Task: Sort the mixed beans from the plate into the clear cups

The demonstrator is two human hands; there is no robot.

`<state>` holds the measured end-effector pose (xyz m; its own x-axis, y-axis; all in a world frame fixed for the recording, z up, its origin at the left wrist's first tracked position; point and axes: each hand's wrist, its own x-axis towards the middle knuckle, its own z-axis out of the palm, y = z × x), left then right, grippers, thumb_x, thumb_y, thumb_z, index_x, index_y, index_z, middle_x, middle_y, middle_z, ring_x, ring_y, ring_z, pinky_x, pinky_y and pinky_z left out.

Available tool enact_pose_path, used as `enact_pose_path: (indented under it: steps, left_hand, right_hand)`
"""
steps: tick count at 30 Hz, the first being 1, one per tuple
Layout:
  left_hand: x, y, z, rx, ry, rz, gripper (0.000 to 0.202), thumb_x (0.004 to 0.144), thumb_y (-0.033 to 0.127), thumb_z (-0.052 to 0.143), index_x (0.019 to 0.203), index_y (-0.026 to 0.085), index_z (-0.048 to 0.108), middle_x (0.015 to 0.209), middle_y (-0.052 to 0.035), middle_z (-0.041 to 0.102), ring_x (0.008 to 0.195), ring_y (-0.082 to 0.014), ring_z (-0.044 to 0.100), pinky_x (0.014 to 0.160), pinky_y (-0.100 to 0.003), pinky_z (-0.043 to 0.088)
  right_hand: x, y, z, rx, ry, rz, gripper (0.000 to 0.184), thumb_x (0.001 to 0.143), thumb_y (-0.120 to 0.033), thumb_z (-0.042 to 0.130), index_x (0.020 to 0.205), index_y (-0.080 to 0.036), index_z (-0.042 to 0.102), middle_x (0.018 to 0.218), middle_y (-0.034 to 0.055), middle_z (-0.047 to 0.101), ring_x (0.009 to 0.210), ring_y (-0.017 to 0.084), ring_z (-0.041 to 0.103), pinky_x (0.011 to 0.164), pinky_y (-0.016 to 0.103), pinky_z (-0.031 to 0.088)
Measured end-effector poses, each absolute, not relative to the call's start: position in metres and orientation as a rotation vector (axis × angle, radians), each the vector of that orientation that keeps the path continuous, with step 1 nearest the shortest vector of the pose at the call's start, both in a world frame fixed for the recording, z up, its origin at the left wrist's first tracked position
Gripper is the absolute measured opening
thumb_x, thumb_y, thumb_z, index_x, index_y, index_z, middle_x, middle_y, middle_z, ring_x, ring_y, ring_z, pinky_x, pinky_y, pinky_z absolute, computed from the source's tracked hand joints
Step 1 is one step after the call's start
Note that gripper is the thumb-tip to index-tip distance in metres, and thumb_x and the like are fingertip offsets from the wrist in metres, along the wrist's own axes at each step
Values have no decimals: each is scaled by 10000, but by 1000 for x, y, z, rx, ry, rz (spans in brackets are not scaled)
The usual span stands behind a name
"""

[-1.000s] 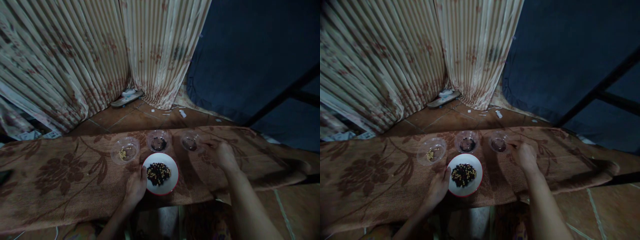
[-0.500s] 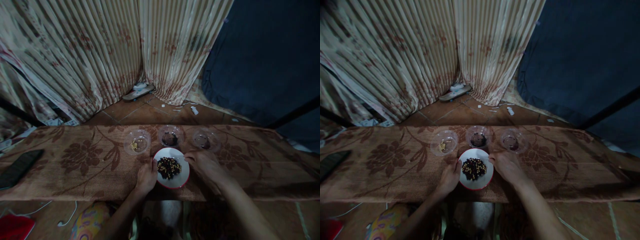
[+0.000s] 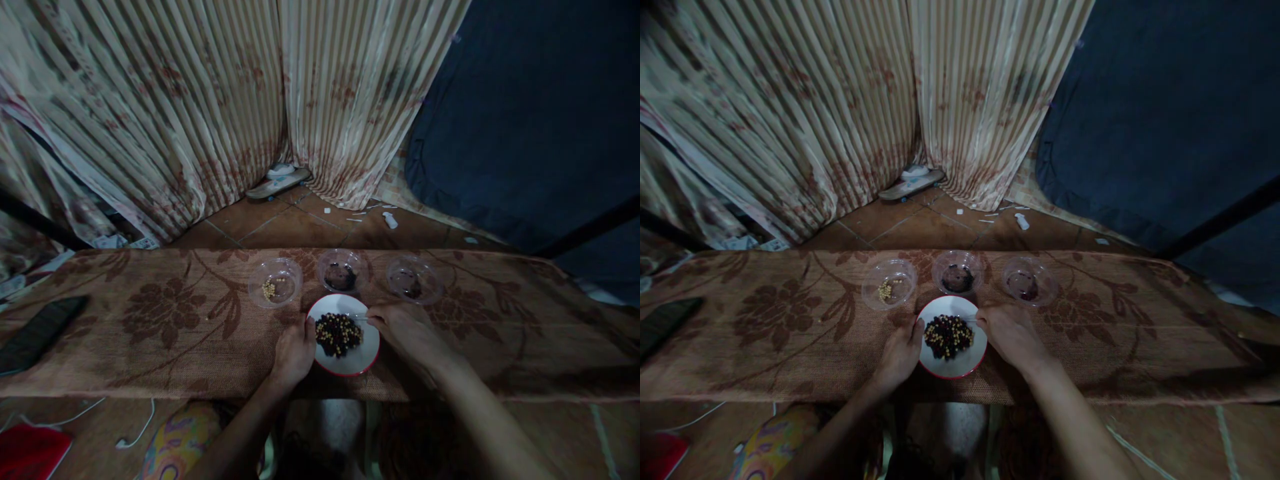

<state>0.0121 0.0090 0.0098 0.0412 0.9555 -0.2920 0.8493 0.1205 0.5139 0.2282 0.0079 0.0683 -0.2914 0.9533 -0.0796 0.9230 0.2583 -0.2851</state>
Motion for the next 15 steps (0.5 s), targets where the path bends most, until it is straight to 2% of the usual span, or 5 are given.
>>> enact_pose_path:
  steps: [5,15]
  left_hand:
    - [13,9,10,1731,1830,233,491,916,396,200,1197,139,510,1085,-136,657,1025,-220,596,892,-307,390]
    - [12,9,14,1740,1815,235,488,916,396,190,1167,147,526,1034,-129,675,949,-212,623,837,-296,411]
  right_hand:
    - [228,9,66,-1803,-2406,411,249,871,-283,458,761,-218,672,772,25,677,738,166,597,664,256,359]
    - [224,9,72,-1805,-2394,434,283,879,-286,443,739,-211,677,756,22,687,713,153,595,655,246,356]
